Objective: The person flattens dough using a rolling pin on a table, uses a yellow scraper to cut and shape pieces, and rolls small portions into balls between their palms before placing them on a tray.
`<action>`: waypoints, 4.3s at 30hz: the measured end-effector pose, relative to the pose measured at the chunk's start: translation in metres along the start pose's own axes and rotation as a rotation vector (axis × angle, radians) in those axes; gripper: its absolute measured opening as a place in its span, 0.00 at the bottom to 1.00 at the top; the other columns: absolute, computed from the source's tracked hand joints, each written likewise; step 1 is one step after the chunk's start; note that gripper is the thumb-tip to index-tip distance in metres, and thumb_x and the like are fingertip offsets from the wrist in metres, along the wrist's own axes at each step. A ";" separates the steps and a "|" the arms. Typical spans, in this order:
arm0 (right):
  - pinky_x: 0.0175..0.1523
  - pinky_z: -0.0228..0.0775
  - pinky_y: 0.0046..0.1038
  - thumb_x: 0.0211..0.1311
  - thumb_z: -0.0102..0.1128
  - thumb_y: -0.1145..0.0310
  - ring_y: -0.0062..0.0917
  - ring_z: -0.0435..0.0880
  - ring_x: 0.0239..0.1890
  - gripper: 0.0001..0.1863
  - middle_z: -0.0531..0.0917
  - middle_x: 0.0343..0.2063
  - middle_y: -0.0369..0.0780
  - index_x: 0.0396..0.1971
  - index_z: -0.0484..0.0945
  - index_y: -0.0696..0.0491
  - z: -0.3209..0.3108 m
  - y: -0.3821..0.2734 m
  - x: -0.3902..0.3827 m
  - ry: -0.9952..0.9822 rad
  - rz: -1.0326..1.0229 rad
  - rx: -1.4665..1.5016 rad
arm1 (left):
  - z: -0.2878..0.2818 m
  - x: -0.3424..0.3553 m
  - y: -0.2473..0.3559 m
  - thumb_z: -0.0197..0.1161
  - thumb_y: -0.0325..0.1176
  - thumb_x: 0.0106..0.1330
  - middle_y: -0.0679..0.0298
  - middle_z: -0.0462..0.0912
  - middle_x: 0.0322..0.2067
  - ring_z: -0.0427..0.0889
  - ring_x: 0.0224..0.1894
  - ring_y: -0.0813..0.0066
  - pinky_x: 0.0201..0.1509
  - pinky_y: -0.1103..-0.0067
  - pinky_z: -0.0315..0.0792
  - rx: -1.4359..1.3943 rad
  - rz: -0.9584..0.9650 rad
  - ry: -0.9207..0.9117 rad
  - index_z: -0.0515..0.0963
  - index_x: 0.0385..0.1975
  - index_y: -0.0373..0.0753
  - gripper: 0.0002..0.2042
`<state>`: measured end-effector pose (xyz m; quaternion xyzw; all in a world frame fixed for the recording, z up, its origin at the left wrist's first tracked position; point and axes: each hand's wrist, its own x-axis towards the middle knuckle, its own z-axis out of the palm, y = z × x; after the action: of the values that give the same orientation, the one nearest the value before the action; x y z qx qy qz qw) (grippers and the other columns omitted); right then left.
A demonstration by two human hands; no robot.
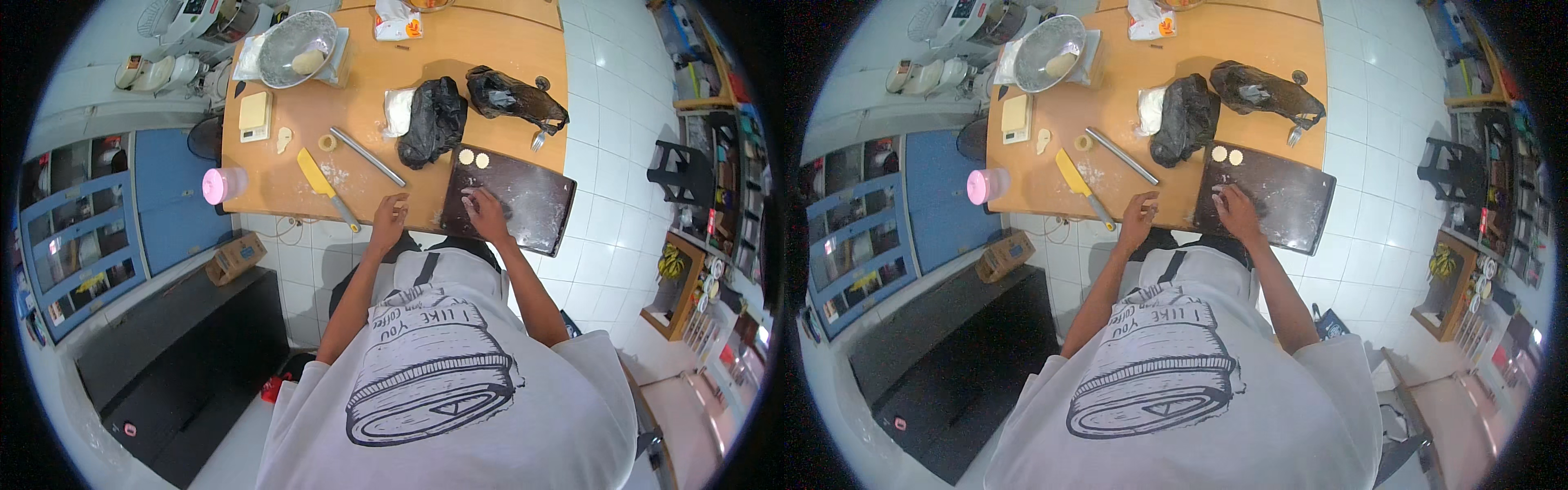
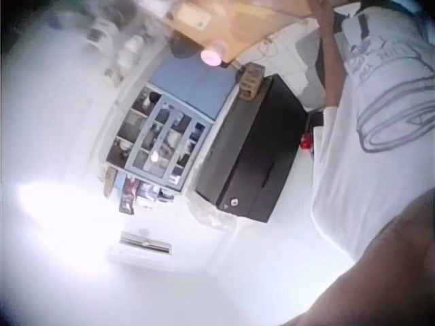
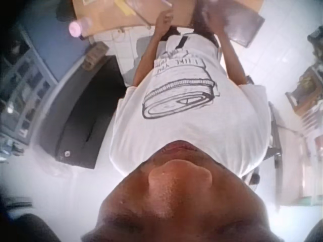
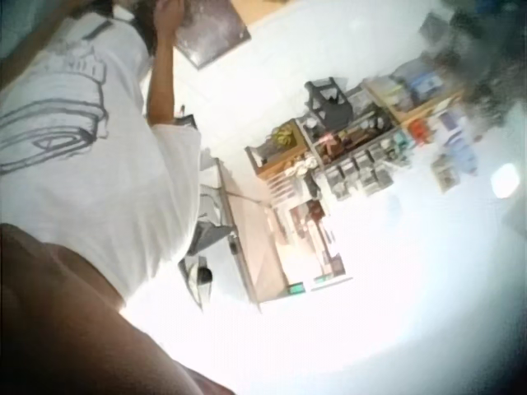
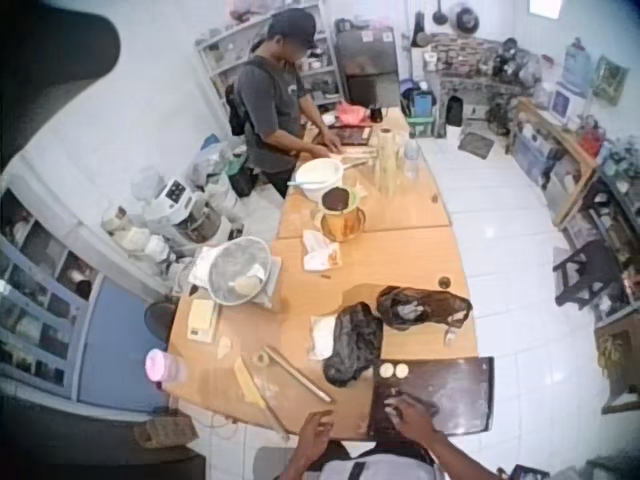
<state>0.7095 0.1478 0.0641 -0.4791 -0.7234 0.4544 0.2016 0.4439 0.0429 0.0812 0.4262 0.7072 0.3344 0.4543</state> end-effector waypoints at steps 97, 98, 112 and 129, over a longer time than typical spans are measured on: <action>0.60 0.76 0.48 0.64 0.62 0.72 0.50 0.82 0.56 0.23 0.82 0.54 0.51 0.60 0.75 0.53 0.198 -0.079 0.154 0.106 0.350 -0.359 | -0.270 0.107 -0.082 0.65 0.29 0.75 0.62 0.84 0.48 0.85 0.48 0.73 0.59 0.76 0.82 -0.686 -0.290 -0.103 0.81 0.53 0.32 0.12; 0.60 0.76 0.48 0.64 0.62 0.72 0.50 0.82 0.56 0.23 0.82 0.54 0.51 0.60 0.75 0.53 0.199 -0.077 0.154 0.098 0.340 -0.351 | -0.270 0.105 -0.081 0.64 0.29 0.75 0.61 0.84 0.47 0.85 0.48 0.73 0.60 0.74 0.82 -0.740 -0.308 -0.107 0.81 0.53 0.32 0.12; 0.55 0.78 0.37 0.68 0.65 0.67 0.39 0.85 0.52 0.21 0.84 0.52 0.48 0.59 0.77 0.57 0.223 -0.122 0.138 0.136 0.124 0.254 | -0.229 0.090 -0.058 0.66 0.33 0.74 0.60 0.84 0.46 0.85 0.49 0.71 0.56 0.74 0.84 -0.680 -0.201 -0.032 0.81 0.53 0.31 0.14; 0.45 0.80 0.30 0.62 0.64 0.77 0.26 0.85 0.33 0.12 0.88 0.36 0.46 0.45 0.85 0.60 0.256 -0.172 0.152 -0.339 0.058 0.189 | -0.229 0.062 -0.073 0.63 0.25 0.74 0.50 0.84 0.45 0.88 0.48 0.62 0.58 0.71 0.85 -0.708 -0.322 0.054 0.76 0.47 0.26 0.09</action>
<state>0.3666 0.1401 0.0589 -0.3952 -0.6870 0.6003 0.1076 0.1958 0.0493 0.0794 0.1176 0.6176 0.4933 0.6012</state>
